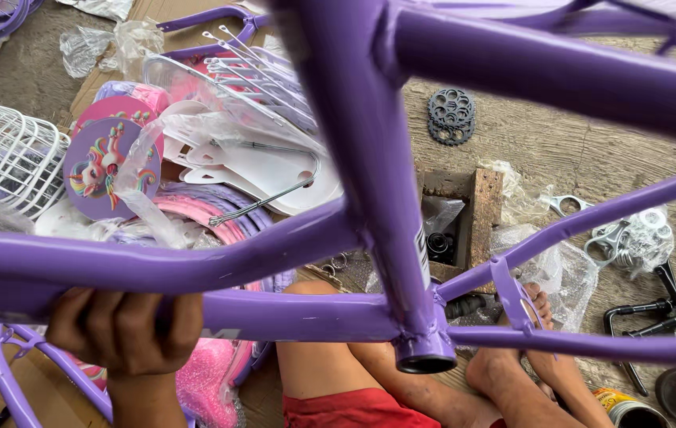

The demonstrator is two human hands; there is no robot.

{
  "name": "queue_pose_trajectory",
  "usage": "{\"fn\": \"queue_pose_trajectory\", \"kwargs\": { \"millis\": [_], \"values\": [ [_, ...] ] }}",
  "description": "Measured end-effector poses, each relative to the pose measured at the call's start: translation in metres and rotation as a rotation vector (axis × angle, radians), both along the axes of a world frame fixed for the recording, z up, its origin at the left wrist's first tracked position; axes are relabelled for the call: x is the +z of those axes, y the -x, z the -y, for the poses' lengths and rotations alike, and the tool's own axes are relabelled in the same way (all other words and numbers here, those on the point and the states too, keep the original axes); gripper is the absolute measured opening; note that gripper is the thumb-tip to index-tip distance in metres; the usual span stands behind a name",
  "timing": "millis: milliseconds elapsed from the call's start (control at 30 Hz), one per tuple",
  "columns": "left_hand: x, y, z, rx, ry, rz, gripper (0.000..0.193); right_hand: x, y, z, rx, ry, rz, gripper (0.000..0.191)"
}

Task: The person assembles a bicycle by installing a bottom bracket into a purple frame using a hammer. They then attach a chainring to a crank arm, securing it with a nut. The person works on the floor surrounded by bicycle parts and packaging.

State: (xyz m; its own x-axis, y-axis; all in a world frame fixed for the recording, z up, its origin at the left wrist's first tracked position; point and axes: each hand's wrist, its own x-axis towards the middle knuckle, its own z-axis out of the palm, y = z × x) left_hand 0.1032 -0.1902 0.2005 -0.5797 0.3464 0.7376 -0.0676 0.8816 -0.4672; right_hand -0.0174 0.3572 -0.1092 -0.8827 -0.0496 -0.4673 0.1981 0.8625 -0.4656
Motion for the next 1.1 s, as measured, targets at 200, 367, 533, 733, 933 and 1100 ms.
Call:
{"fn": "queue_pose_trajectory", "kwargs": {
  "millis": [200,367,533,733,933,1100],
  "values": [
    [0.003,0.012,-0.032,0.021,-0.120,0.329,0.012,0.005,0.001,0.000,-0.021,-0.091,0.092,0.042],
    [-0.012,0.027,-0.046,0.031,-0.129,0.424,0.016,0.007,0.001,0.000,-0.008,-0.078,0.041,0.042],
    [-0.031,0.026,-0.042,0.067,-0.266,0.479,0.022,0.008,0.000,0.001,-0.019,-0.089,0.054,0.043],
    [-0.039,0.029,-0.041,0.046,-0.655,0.379,0.036,0.010,0.000,0.002,-0.022,-0.072,0.041,0.043],
    [-0.026,0.032,-0.038,0.080,-1.317,0.399,0.039,0.011,0.000,0.005,-0.002,-0.051,-0.014,0.042],
    [-0.044,0.033,-0.024,-0.100,-1.991,0.452,0.030,0.011,0.000,0.006,-0.026,-0.046,0.010,0.041]
  ]
}}
